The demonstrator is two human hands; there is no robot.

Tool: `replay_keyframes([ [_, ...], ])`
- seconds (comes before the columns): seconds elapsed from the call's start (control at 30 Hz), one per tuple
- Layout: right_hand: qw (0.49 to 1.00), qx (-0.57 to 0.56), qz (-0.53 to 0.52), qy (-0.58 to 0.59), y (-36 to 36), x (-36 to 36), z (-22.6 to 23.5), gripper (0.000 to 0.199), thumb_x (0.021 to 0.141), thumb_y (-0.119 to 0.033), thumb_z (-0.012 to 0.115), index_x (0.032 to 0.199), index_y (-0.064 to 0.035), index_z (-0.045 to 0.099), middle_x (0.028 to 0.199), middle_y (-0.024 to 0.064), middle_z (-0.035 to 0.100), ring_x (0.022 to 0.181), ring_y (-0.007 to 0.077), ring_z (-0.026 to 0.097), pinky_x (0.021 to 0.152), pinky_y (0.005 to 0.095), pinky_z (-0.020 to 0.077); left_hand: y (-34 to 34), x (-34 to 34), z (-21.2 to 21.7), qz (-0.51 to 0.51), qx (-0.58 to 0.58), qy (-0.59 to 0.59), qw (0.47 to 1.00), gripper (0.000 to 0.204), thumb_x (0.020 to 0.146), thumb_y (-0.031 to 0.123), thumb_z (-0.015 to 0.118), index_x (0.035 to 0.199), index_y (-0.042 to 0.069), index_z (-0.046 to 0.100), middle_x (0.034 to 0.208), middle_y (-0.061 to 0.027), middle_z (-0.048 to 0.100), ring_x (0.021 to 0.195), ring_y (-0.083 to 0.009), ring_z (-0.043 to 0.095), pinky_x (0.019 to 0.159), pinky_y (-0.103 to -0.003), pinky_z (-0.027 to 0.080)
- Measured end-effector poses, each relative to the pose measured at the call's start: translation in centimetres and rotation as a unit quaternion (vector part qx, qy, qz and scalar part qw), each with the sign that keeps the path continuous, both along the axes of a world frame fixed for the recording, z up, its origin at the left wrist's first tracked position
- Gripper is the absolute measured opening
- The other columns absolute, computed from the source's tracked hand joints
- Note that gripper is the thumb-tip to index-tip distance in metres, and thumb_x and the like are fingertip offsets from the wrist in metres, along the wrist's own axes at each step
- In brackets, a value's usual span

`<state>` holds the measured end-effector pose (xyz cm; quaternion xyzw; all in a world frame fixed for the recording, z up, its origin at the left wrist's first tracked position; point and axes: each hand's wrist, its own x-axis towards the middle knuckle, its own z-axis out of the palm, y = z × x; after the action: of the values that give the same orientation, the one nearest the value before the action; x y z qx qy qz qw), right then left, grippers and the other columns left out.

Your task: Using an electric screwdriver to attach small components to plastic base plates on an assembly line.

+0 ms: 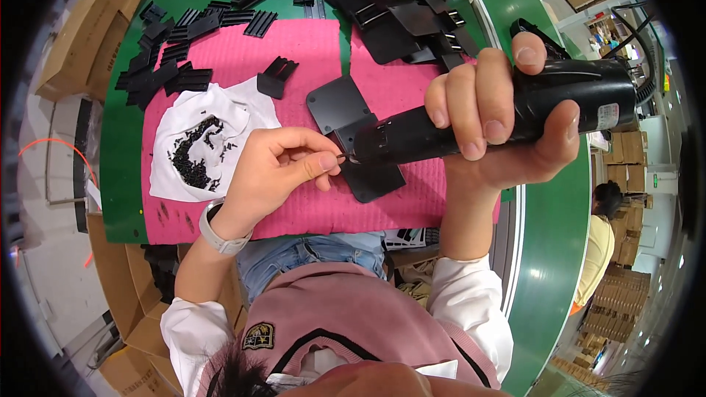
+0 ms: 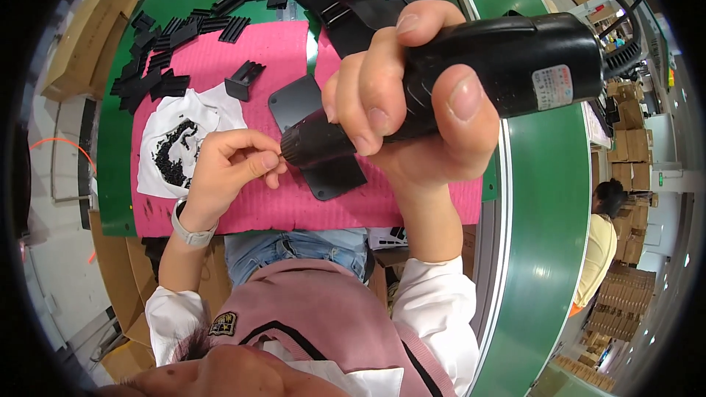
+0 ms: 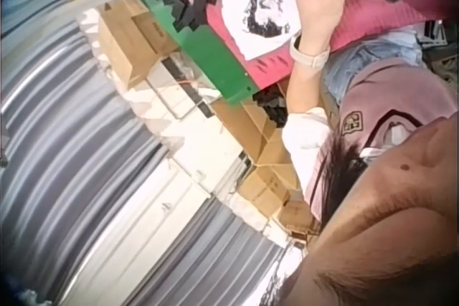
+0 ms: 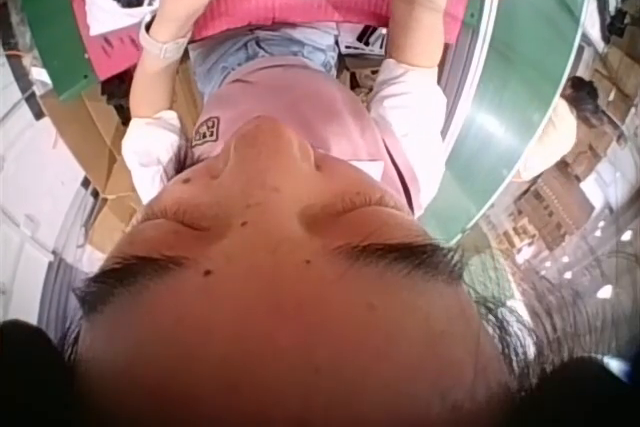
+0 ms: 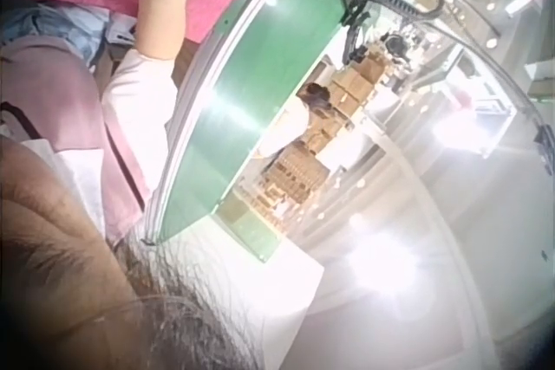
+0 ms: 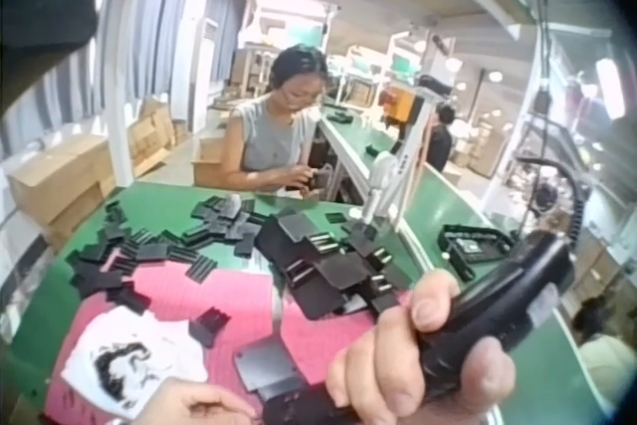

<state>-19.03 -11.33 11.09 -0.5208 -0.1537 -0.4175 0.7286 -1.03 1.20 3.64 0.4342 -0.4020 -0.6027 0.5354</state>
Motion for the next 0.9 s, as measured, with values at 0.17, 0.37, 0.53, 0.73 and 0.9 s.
replay_keyframes([
  [0.17,0.999,0.027,0.000,0.017,0.0,0.7,-0.6,0.042,0.088,-0.040,0.052,0.115,-0.0081,0.046,0.066,-0.0004,0.049,0.050,0.0119,0.048,0.064,0.0324,0.0410,-0.1,0.2,-0.3,0.004,0.013,0.004,1.000,0.011,0.081,-0.002,0.064,0.090,-0.008,0.064,0.081,-0.0118,0.066,0.065,-0.0115,0.061,0.062,-0.023,0.051],
  [0.37,0.994,0.077,-0.070,0.012,1.0,1.6,-0.9,0.036,0.086,-0.028,0.050,0.114,-0.0056,0.045,0.060,0.0062,0.049,0.044,0.0154,0.045,0.051,0.0318,0.0400,-0.2,-0.1,-1.1,0.032,-0.044,-0.075,0.996,0.010,0.079,-0.005,0.066,0.088,-0.007,0.063,0.079,-0.0107,0.066,0.065,-0.0106,0.061,0.060,-0.021,0.050],
  [0.53,0.988,0.130,-0.086,-0.007,0.3,1.1,-0.8,0.035,0.087,-0.031,0.049,0.112,-0.0066,0.046,0.059,0.0039,0.047,0.044,0.0152,0.045,0.055,0.0343,0.0416,-0.4,-0.3,-1.9,0.063,-0.086,-0.002,0.994,0.032,0.081,0.002,0.067,0.108,-0.007,0.053,0.075,-0.0085,0.063,0.060,-0.0105,0.060,0.054,-0.020,0.048],
  [0.73,0.988,0.008,-0.119,0.102,-0.5,-0.1,-0.9,0.038,0.084,-0.033,0.054,0.109,-0.0056,0.046,0.060,0.0010,0.046,0.044,0.0122,0.042,0.056,0.0303,0.0391,-1.2,0.7,-0.9,0.049,0.160,-0.094,0.981,0.054,0.088,0.019,0.062,0.126,-0.006,0.032,0.073,-0.0111,0.062,0.056,-0.0153,0.063,0.047,-0.022,0.044],
  [0.9,0.979,-0.012,-0.141,0.148,0.0,0.9,-1.7,0.036,0.083,-0.026,0.056,0.108,-0.0026,0.043,0.060,0.0039,0.046,0.044,0.0126,0.041,0.048,0.0278,0.0374,-2.6,-0.5,-0.5,0.002,0.158,-0.123,0.980,0.060,0.086,0.020,0.063,0.127,-0.007,0.029,0.072,-0.0121,0.062,0.057,-0.0166,0.064,0.047,-0.024,0.045],
])
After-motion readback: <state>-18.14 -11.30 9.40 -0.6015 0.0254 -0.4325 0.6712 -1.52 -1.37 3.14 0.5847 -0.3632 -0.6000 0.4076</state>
